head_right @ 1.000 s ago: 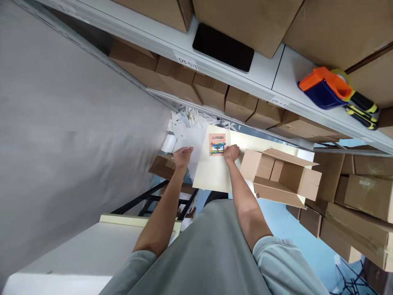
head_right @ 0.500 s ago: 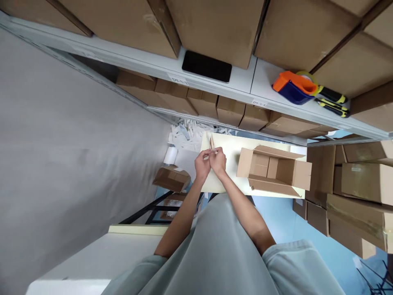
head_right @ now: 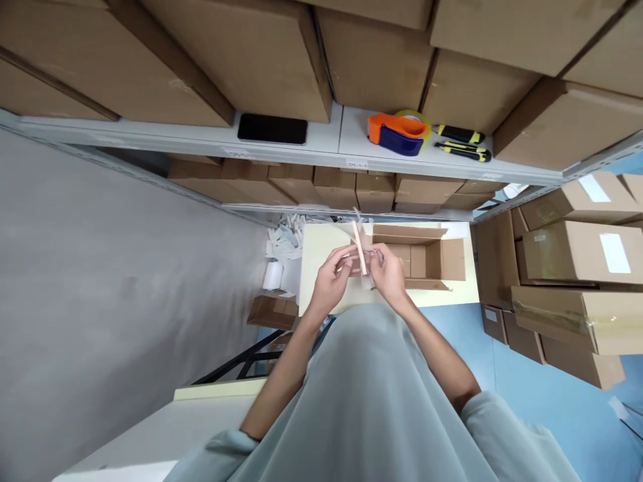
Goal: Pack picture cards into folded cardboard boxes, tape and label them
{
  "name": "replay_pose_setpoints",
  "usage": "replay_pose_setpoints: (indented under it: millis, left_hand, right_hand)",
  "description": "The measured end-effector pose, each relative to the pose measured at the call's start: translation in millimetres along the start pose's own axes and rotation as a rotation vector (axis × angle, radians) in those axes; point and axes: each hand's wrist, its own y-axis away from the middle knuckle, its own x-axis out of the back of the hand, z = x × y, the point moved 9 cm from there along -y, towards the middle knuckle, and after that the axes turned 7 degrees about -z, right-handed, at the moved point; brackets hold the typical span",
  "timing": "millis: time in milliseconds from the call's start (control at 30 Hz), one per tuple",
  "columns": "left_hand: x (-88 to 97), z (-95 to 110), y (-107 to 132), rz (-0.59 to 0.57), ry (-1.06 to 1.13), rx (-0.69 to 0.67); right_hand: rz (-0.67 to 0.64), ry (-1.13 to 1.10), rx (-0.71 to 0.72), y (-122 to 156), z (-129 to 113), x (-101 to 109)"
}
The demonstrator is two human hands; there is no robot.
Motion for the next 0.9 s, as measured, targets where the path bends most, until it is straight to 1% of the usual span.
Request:
replay_pose_setpoints:
  millis: [67, 100, 200, 300, 400, 467, 567, 600, 633, 667, 733, 767, 800, 833, 900]
  left_hand:
    - [-19.6, 16.8, -10.7, -0.057, -0.068, -0.044]
    - [-28.4, 25.0, -15.8, -0.069, -0.118, -0.072]
    - [-53.5, 43.1, -28.9, -0.05, -0.252, -0.146]
    - [-80.7, 49.0, -36.5, -0.024, -0.325, -0.182]
    - [-105.3, 53.9, -40.3, -0.058, -0.389, -0.198]
    - [-109.8, 66.4, -43.4, -0.045, -0.484, -0.232]
    - [-100.3, 95.3, -54.9, 0.024, -0.716, -0.291]
    - [-98.0, 102.6, -61.4, 0.006, -0.775, -0.296]
    - [-98.3, 106.5, -68.9, -0.057, -0.801, -0.291]
    - [-101.3, 107.2, -76.0, -0.157, -0.79, -0.276]
    - [-109.9, 101.4, -85.4, -0.364, -0.691, -0.211]
    - [-113.1, 97.6, -87.5, -0.425, -0.631, -0.174]
    - [-114.9, 94.1, -88.6, -0.447, -0.583, -0.143]
    - [-115.6, 90.9, -88.7, -0.437, -0.552, -0.122]
    - [-116.6, 85.5, -86.3, -0.383, -0.535, -0.115]
  right_hand:
    - [0.023, -0.004, 0.019, 3.0, -2.2, 30.7]
    - [0.025, -0.035, 0.027, 4.4, -3.3, 42.4]
    - [0.011, -0.136, 0.026, 9.1, -3.1, 65.6]
    - [0.008, -0.083, 0.01, 13.0, 4.8, 84.0]
    - [-0.013, -0.009, 0.046, 12.8, 16.2, 106.2]
    - [-0.071, -0.018, 0.096, 10.8, 22.2, 121.2]
    - [-0.202, -0.008, 0.147, 7.8, 26.5, 141.1]
    - [-0.249, 0.006, 0.158, 7.1, 26.6, 146.4]
    - [-0.293, 0.02, 0.169, 6.5, 26.1, 151.1]
    - [-0.331, 0.032, 0.179, 5.9, 25.3, 155.3]
    - [-0.376, 0.046, 0.194, 4.2, 24.1, 162.9]
    - [-0.391, 0.049, 0.198, 3.0, 24.2, 165.8]
    - [-0.405, 0.055, 0.198, 1.7, 25.2, 167.8]
    - [-0.415, 0.067, 0.197, 0.4, 26.9, 169.2]
    - [-0.42, 0.112, 0.191, -2.8, 32.7, 171.4]
